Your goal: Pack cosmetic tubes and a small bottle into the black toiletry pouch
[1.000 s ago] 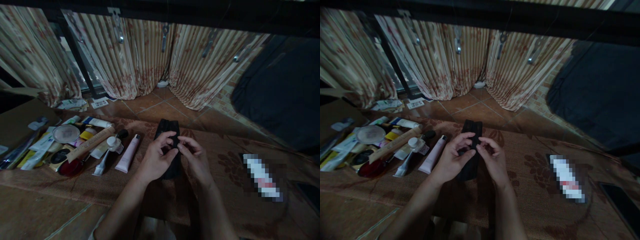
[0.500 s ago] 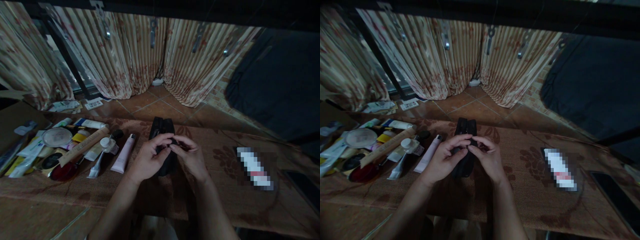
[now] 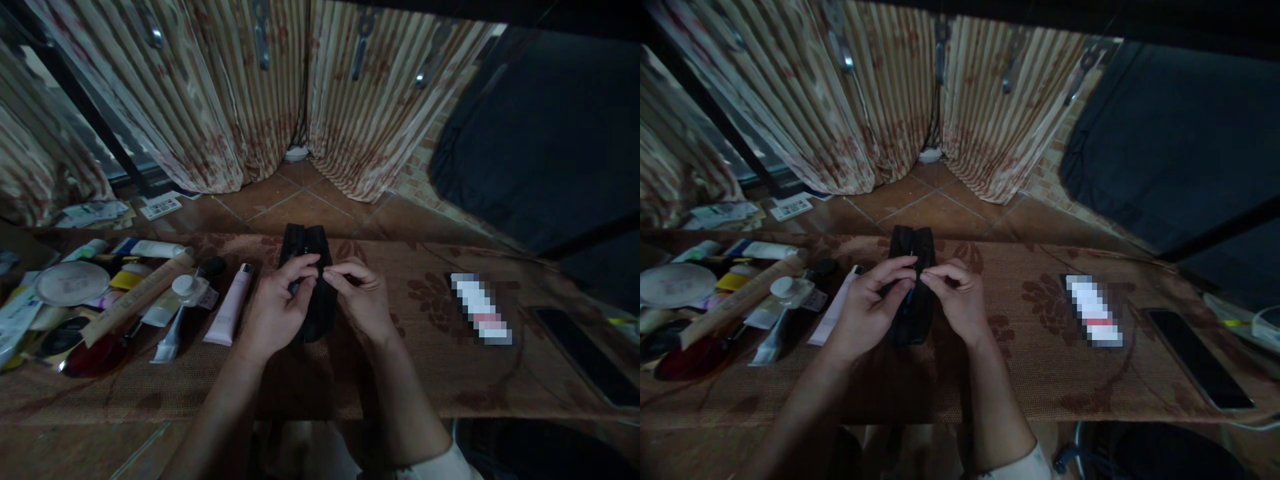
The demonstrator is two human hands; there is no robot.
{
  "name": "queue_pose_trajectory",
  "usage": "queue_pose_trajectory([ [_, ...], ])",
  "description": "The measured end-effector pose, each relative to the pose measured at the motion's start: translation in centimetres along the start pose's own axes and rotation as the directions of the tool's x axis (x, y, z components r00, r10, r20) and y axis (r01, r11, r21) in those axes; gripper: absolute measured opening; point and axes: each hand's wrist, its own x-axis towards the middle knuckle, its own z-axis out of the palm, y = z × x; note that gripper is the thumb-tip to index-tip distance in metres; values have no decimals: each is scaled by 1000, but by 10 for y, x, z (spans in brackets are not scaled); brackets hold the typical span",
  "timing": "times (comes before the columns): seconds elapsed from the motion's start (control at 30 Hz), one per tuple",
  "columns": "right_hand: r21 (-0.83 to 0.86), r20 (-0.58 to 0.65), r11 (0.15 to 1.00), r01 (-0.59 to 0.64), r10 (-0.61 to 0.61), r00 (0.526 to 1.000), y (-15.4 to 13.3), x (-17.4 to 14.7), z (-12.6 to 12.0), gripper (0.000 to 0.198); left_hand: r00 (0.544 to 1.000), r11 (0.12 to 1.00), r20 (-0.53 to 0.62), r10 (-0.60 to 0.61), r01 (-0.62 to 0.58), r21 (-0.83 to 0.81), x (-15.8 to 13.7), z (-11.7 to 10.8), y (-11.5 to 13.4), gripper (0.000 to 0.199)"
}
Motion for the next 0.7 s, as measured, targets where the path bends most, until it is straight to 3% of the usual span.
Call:
queue_pose_trajectory([
  [0.33,-6,105,1000,-25,25,994,-2,-4,0,30,998,998,16,53,-53,-25,-1,-5,0,37],
  [0.7,34,99,999,-40,36,994,3,-4,2,28,981,935,80,179,-195,296,2,-10,8,39],
])
